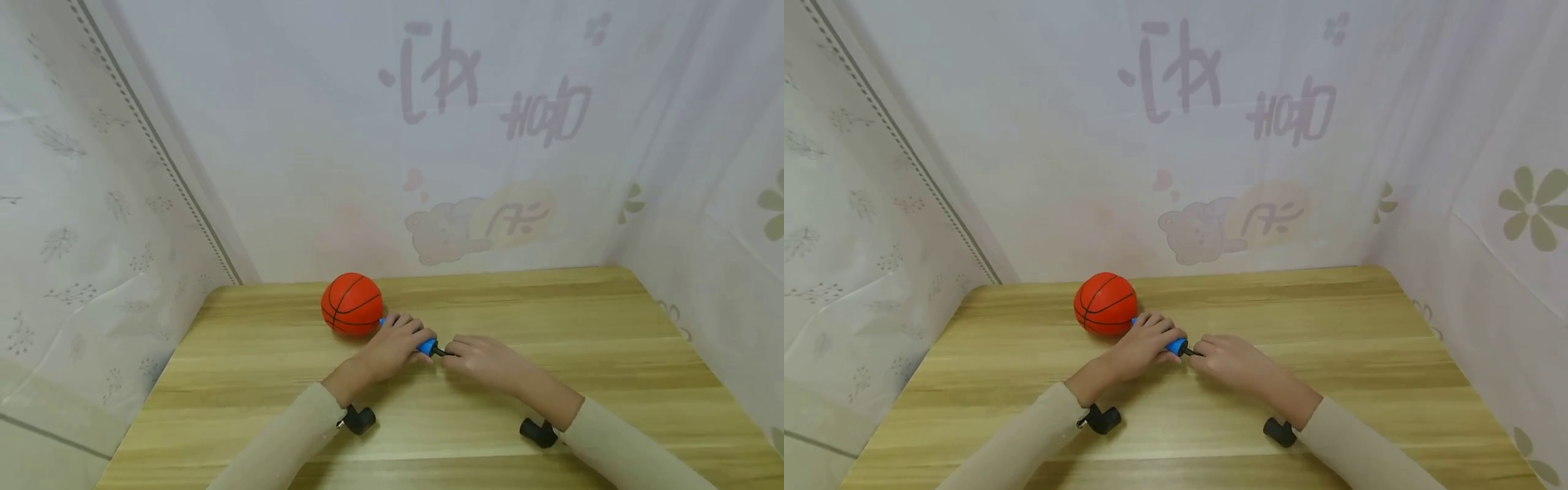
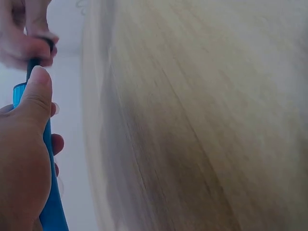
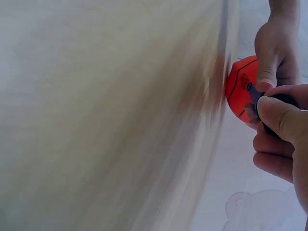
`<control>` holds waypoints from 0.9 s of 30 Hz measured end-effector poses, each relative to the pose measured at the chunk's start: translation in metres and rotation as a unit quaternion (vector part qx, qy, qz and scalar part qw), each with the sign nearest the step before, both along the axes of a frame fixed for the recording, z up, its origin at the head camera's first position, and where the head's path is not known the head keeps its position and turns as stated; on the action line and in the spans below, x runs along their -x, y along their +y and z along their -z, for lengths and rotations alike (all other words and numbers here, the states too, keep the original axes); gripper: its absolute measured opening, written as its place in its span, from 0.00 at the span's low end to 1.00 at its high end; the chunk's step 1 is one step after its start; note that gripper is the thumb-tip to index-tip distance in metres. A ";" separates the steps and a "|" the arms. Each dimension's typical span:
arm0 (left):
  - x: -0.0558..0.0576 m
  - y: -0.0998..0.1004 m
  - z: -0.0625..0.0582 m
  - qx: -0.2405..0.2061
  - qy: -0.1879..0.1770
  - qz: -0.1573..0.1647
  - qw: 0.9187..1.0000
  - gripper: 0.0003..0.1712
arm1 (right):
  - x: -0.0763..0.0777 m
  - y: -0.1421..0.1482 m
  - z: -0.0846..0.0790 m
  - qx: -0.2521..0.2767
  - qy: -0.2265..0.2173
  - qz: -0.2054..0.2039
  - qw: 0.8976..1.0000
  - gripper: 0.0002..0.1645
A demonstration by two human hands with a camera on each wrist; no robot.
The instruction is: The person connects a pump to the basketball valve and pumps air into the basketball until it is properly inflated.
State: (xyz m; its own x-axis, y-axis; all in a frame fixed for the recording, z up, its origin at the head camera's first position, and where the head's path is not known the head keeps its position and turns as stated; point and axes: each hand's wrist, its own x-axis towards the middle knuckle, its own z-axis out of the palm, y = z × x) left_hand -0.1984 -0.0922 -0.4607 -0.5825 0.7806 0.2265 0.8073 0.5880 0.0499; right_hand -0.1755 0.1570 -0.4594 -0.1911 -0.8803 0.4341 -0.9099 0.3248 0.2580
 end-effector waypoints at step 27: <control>0.006 -0.015 -0.007 -0.043 0.011 0.023 0.999 0.20 | -0.041 0.041 -0.003 0.019 -0.009 -0.007 1.000 0.33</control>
State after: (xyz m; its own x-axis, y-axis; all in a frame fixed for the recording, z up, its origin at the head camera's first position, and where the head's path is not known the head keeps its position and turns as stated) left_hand -0.2048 -0.1069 -0.4536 -0.5406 0.7835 0.3064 0.8348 0.5447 0.0801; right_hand -0.1343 0.1981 -0.4561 -0.1869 -0.8660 0.4638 -0.9189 0.3210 0.2291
